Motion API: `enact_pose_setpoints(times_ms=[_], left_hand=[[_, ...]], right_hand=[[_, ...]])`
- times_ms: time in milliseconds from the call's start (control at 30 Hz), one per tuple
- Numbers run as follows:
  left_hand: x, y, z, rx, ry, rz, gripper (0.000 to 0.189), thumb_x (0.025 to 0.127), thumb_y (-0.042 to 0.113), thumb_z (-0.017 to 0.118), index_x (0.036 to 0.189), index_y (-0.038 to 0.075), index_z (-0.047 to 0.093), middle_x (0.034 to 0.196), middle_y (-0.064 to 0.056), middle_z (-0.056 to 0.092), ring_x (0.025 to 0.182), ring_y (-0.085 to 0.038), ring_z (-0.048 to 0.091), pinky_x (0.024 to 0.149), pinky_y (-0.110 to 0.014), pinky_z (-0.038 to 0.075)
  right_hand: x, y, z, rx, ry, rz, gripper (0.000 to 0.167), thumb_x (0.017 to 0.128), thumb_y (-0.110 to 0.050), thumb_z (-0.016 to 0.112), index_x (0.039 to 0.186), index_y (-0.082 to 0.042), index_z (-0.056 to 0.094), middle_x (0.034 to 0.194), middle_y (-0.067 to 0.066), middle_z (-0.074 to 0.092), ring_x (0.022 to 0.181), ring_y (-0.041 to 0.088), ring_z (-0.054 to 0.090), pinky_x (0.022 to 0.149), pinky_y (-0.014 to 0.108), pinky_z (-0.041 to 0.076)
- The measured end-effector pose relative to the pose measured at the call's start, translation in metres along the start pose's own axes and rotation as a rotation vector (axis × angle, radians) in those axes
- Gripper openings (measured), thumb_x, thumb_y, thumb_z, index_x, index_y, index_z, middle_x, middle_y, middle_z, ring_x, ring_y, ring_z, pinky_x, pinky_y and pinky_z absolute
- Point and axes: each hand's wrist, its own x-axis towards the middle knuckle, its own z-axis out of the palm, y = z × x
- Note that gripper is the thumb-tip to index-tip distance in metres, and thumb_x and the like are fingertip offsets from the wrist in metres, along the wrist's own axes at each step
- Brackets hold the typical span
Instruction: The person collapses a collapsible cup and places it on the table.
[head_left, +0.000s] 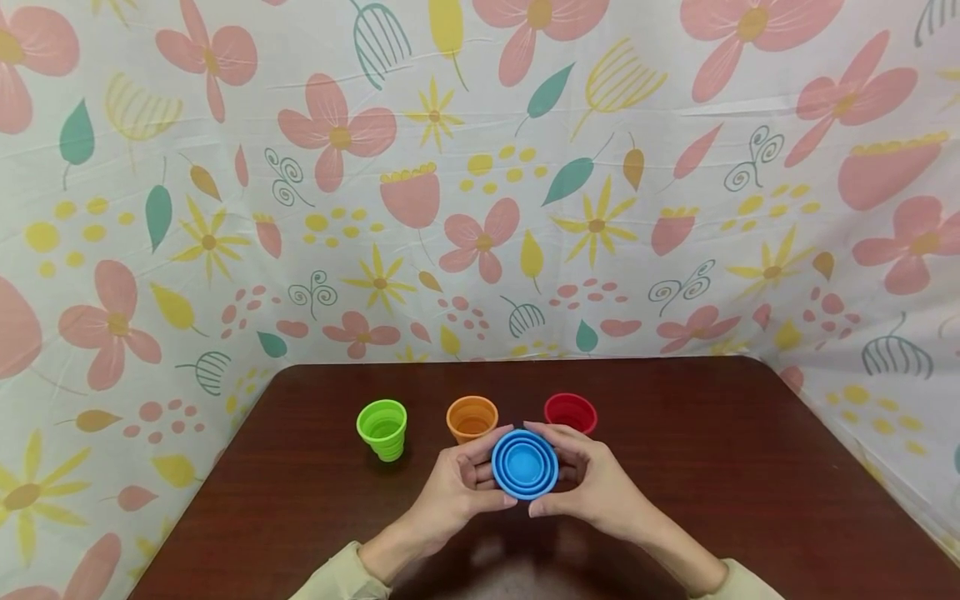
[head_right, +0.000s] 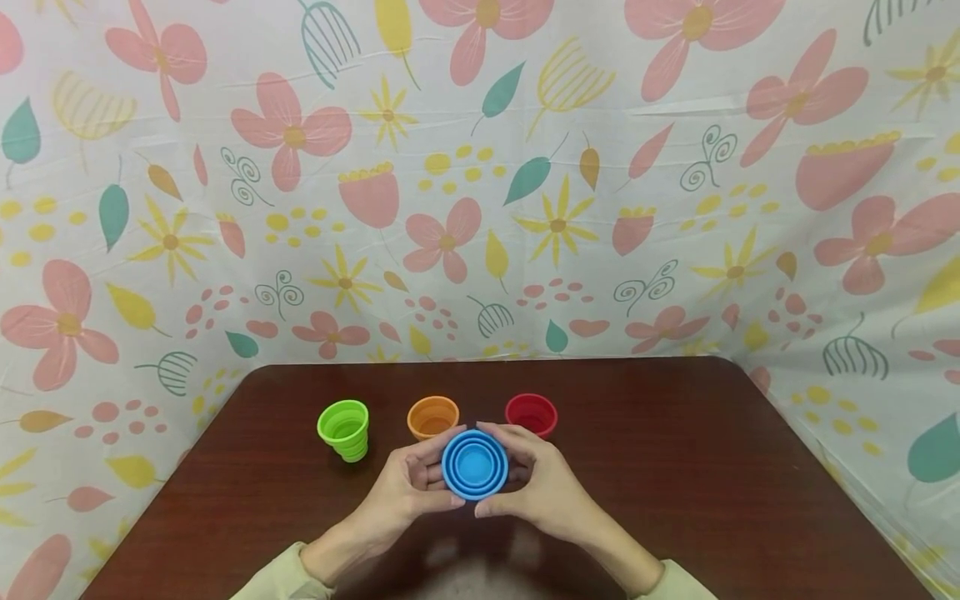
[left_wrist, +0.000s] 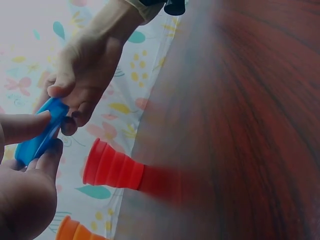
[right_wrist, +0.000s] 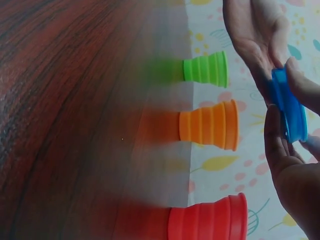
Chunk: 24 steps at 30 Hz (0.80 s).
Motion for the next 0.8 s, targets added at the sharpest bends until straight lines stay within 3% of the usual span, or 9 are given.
enact_pose_setpoints(times_ms=[400,800], left_hand=[[0.004,-0.001,0.005,0.012,-0.015,-0.018,0.082,0.089,-0.016,0.074,0.161,0.0,0.039,0.151,-0.024,0.054,0.131,-0.035,0.061,0.1,-0.039,0.054],[0.008,-0.001,0.016,-0.003,-0.022,-0.006,0.082,0.089,-0.016,0.074,0.161,0.001,0.04,0.149,-0.024,0.056,0.129,-0.035,0.062,0.1,-0.039,0.055]], right_hand=[[-0.002,-0.006,0.0,-0.064,0.008,0.061,0.092,0.073,-0.005,0.096,0.155,-0.008,0.053,0.151,0.018,0.05,0.119,0.027,0.068,0.091,0.034,0.06],[-0.008,-0.008,-0.009,-0.077,0.015,0.02,0.089,0.073,-0.002,0.096,0.152,-0.012,0.057,0.149,0.013,0.053,0.116,0.026,0.069,0.086,0.037,0.062]])
